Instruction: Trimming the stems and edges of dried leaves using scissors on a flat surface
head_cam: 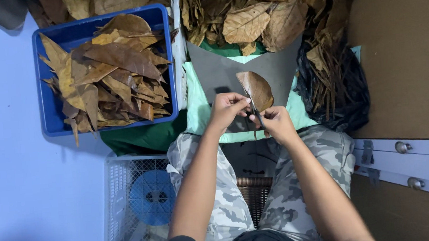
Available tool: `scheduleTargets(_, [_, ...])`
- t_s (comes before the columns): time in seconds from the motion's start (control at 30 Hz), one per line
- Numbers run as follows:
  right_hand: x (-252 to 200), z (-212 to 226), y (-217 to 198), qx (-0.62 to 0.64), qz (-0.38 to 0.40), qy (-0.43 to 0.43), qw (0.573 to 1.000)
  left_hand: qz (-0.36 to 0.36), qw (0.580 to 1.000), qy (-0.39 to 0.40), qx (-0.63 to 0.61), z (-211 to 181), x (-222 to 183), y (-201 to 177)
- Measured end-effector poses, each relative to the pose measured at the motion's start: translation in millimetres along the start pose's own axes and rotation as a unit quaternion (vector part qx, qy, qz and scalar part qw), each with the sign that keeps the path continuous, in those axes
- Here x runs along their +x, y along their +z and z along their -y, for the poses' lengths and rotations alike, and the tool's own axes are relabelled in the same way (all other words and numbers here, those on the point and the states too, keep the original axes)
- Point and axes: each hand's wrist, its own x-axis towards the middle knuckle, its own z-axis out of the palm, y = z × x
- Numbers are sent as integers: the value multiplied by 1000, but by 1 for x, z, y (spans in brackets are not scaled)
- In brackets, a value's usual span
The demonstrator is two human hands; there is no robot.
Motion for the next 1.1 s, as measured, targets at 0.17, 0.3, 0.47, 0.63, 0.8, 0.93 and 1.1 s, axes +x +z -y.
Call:
scheduleTargets(0.17, [6,-8,-5,-14,5,3,1000,-5,1000,-5,3,-10,-4,2])
scheduleTargets(0.3, [4,-3,-4,-28,8,1,1000,-8,1000,-3,8,-11,-3,4])
scheduleTargets(0.47, [4,1,-3,-40,4,0,999,-33,999,8,-3,0,6,0])
scheduleTargets(0.63, [4,-6,-4,-63,5,7,998,-55,997,47,-21,5,9,-3])
scheduleTargets(0.8, [6,-10,-3,-99,24,-19,995,-50,997,64,-17,5,8,-2])
scheduleTargets(0.93, [4,5,1,-86,46,-13,995,-36,997,64,-27,18,14,-4])
scheduleTargets(1.1, [3,14,1,-69,66,-19,995,-18,996,72,-38,21,14,-6])
